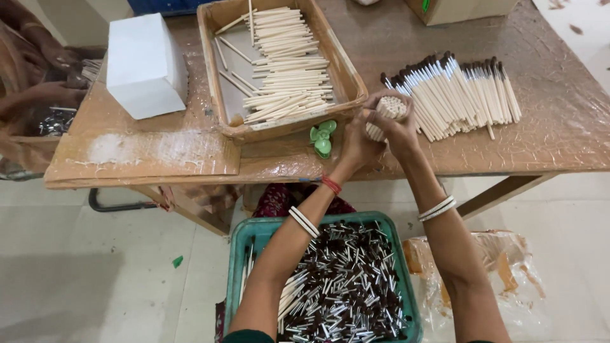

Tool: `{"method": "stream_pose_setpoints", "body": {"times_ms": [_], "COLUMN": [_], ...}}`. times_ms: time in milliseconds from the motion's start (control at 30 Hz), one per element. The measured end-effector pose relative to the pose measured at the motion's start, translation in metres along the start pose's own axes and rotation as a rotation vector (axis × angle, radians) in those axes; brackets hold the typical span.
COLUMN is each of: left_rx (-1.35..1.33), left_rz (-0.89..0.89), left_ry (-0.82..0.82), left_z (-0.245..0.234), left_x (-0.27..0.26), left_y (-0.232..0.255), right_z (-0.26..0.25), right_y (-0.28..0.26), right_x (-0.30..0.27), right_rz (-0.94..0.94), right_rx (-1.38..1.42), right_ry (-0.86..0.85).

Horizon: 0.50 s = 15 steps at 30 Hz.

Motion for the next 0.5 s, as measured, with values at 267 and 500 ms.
{"method": "stream_pose_setpoints", "body": {"times_ms": [267, 500], "left_rx": [0.014, 0.009], "left_rz": [-0.088, -0.067], "left_ry": [-0.032, -0.018], "left_z": [0.001, -0.004], "left_x": [0.003, -0.013], "left_y": [-0.016, 0.011], "right_z": [0.019, 0.012], "right_y": [-0.058, -0.025], "right_x": [0.008, 0.005], "right_rz": [-0.057, -0.094], "right_rx": [-0.088, -0.139], "right_ry": [-0.095, 0.136]}}
Point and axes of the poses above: each hand's wrist, its own x-axis towards the middle knuckle, its own z-axis out of the palm, y = z × x, the point moved 8 cm from there along x, towards the middle knuckle, and after that the axes turned 14 degrees about -x, right-handed, at the moved point
